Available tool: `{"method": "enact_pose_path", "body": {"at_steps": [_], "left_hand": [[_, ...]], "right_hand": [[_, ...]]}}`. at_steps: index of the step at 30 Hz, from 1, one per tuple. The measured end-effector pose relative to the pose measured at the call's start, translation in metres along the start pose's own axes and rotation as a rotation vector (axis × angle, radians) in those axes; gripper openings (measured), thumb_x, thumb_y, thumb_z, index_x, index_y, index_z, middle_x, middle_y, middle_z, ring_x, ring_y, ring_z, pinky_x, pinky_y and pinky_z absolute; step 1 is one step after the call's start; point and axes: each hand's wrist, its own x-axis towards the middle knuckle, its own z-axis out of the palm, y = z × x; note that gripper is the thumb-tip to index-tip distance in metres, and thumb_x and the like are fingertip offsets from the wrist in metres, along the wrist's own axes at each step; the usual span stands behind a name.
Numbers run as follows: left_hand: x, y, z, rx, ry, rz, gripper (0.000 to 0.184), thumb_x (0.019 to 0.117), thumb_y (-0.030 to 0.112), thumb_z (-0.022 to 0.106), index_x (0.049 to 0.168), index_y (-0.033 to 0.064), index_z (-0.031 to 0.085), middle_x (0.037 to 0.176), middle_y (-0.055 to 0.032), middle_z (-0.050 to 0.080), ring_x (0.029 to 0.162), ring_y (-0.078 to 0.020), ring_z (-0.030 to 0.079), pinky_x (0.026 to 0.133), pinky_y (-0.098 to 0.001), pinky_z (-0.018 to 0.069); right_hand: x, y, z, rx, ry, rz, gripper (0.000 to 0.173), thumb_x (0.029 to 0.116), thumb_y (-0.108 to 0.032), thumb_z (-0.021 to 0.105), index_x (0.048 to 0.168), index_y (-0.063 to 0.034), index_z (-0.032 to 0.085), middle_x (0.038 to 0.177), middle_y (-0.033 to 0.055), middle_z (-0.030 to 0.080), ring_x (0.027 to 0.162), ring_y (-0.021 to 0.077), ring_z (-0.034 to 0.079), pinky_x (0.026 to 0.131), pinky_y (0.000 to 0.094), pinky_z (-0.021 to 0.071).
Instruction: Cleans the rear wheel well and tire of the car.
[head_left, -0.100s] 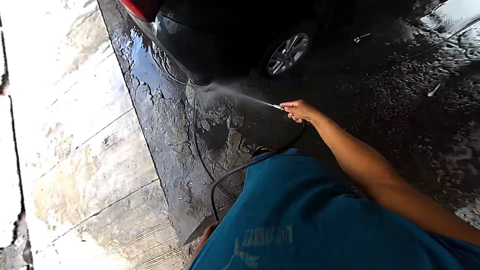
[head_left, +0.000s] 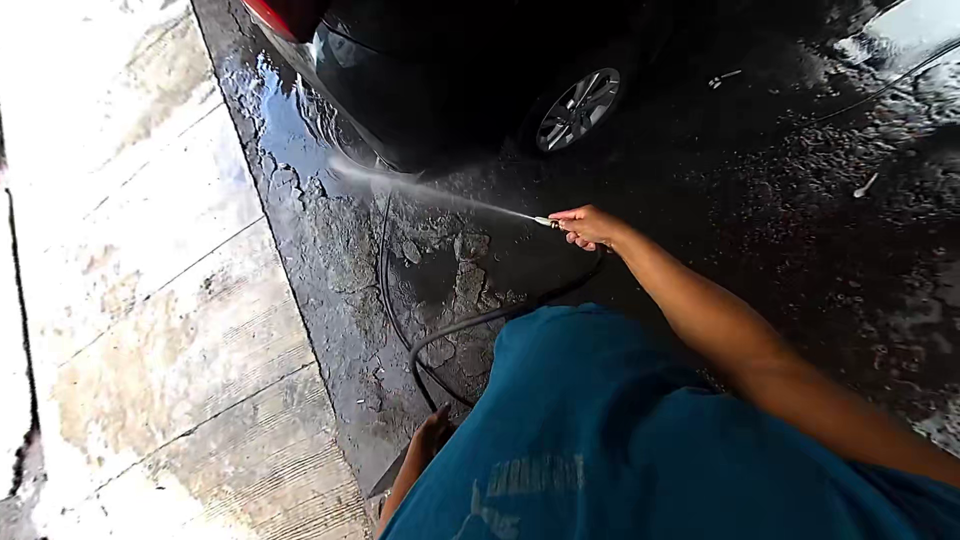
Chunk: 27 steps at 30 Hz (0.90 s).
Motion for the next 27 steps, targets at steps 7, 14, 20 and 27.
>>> {"method": "enact_pose_path", "body": {"at_steps": [7,14,20,27], "left_hand": [[0.084,0.11,0.025,0.73,0.725,-0.46,0.048,0.1072,0.045,0.05,0.101,0.0001,0.068,0.077,-0.0087,0.071,0.062,-0.0175,0.064,0.059,-0.0374,0.0515],[0.18,0.173,0.051,0.995,0.524,-0.192,0.037,0.101,0.035,0.065,0.102,-0.0016,0.07,0.083,-0.0113,0.071,0.072,-0.019,0.069,0.076,-0.0413,0.0577],[0.28,0.271,0.114,1.138,0.37,0.131,0.032,0.0963,0.03,0.071,0.087,-0.0001,0.068,0.067,-0.0069,0.062,0.059,-0.0172,0.06,0.063,-0.0401,0.0537],[0.401,0.329,0.201,1.48,0.222,0.064,0.035,0.0966,0.034,0.069,0.094,-0.0003,0.071,0.079,-0.0135,0.068,0.072,-0.0258,0.066,0.076,-0.0504,0.0553]], "right_hand": [[0.023,0.033,-0.079,-0.086,0.373,0.233,0.038,0.1115,-0.026,0.044,0.147,-0.0204,0.056,0.082,0.0082,0.059,0.053,0.0121,0.043,0.051,0.0299,0.0408],[-0.002,0.044,-0.152,-0.019,0.607,0.168,0.038,0.1114,-0.026,0.045,0.148,-0.0201,0.054,0.087,0.0116,0.06,0.057,0.0154,0.047,0.054,0.0336,0.0444],[0.023,0.052,-0.22,0.126,0.703,0.133,0.038,0.1112,-0.031,0.045,0.147,-0.0234,0.056,0.083,0.0087,0.059,0.053,0.0132,0.046,0.05,0.0312,0.0432],[0.108,0.082,-0.3,0.232,0.517,0.258,0.039,0.1118,-0.031,0.044,0.149,-0.0227,0.053,0.09,0.0105,0.062,0.059,0.0152,0.048,0.056,0.0331,0.0446]]}}
